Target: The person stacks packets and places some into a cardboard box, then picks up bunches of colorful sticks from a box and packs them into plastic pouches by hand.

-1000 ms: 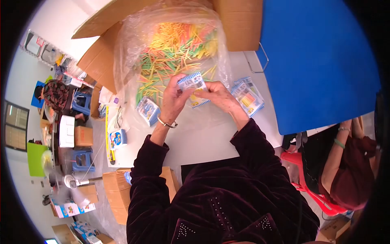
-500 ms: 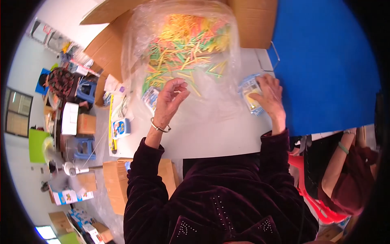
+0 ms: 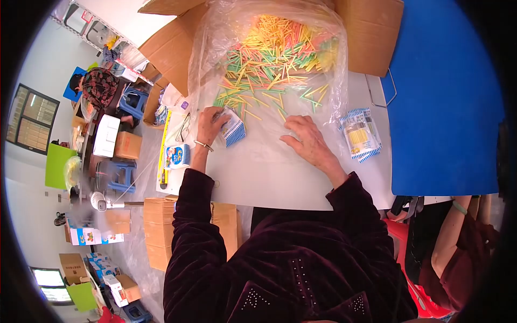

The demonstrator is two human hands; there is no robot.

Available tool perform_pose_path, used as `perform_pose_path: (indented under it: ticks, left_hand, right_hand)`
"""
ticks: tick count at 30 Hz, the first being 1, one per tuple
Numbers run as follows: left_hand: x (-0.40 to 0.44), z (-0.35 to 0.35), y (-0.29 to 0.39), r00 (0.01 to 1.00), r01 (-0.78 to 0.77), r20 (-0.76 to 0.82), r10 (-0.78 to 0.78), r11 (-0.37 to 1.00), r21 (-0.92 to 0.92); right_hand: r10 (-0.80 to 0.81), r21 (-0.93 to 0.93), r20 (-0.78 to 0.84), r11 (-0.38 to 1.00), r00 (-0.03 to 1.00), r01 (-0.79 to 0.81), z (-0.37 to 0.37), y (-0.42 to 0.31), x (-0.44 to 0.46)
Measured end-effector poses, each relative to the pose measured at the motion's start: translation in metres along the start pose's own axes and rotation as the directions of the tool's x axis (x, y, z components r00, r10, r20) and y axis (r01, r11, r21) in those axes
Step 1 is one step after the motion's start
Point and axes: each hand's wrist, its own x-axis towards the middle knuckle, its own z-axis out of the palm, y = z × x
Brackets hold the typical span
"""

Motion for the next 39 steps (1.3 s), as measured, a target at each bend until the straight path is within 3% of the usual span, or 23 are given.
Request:
perform_pose_path:
  ticks: [4,6,7,9,11,14,16,18,20,22,25,31,39]
  left_hand:
    - [0.003,0.005,-0.005,0.995,0.066,-0.072,-0.07,0.996,-0.056]
    - [0.003,0.008,0.014,0.965,-0.165,-0.211,0.156,0.986,-0.022]
    - [0.004,0.011,0.028,0.965,-0.168,-0.206,0.159,0.985,-0.026]
    - [0.003,0.017,0.082,0.879,-0.384,-0.263,0.399,0.917,0.107]
    - [-0.006,0.046,0.108,0.939,-0.334,-0.175,0.296,0.905,-0.263]
    - [-0.02,0.072,0.137,0.97,-0.192,0.028,0.24,0.837,-0.512]
    - [-0.016,0.072,0.14,0.966,-0.163,0.094,0.241,0.848,-0.504]
    - [-0.01,0.063,0.145,0.959,-0.136,0.155,0.239,0.862,-0.488]
    - [-0.002,0.047,0.147,0.942,0.033,0.289,0.171,0.81,-0.586]
    - [0.0,0.041,0.144,0.936,0.029,0.306,0.175,0.827,-0.562]
    - [0.0,0.04,0.14,0.893,-0.088,0.345,0.288,0.865,-0.493]
    - [-0.019,0.053,0.142,0.956,-0.232,0.102,0.274,0.923,-0.305]
    - [-0.017,0.051,0.143,0.938,-0.334,0.031,0.344,0.926,-0.175]
  right_hand:
    - [0.005,0.037,-0.066,0.999,0.998,-0.002,0.009,0.011,0.002]
    - [0.018,0.088,-0.116,0.996,0.993,-0.008,0.009,0.015,0.007]
    - [0.035,0.142,-0.149,0.99,0.988,-0.013,0.009,0.016,0.007]
    - [0.085,0.211,-0.177,0.976,0.981,-0.047,0.01,0.008,0.01]
    - [0.127,0.283,-0.201,0.957,0.971,-0.067,0.009,0.005,0.013]
    - [0.152,0.321,-0.197,0.943,0.968,-0.083,0.003,0.008,0.011]
    - [0.301,0.496,0.028,0.824,0.953,-0.275,-0.008,0.007,0.009]
    - [0.294,0.529,0.078,0.797,0.952,-0.29,-0.011,0.011,0.008]
    - [0.276,0.565,0.13,0.769,0.952,-0.3,-0.012,0.012,0.01]
    - [0.245,0.589,0.216,0.739,0.945,-0.327,-0.013,0.012,0.011]
    - [0.278,0.515,0.151,0.797,0.949,-0.316,-0.01,0.013,0.011]
    - [0.25,0.369,-0.059,0.905,0.966,-0.211,-0.004,0.01,0.009]
    - [0.233,0.281,0.01,0.933,0.972,-0.227,-0.006,0.006,0.008]
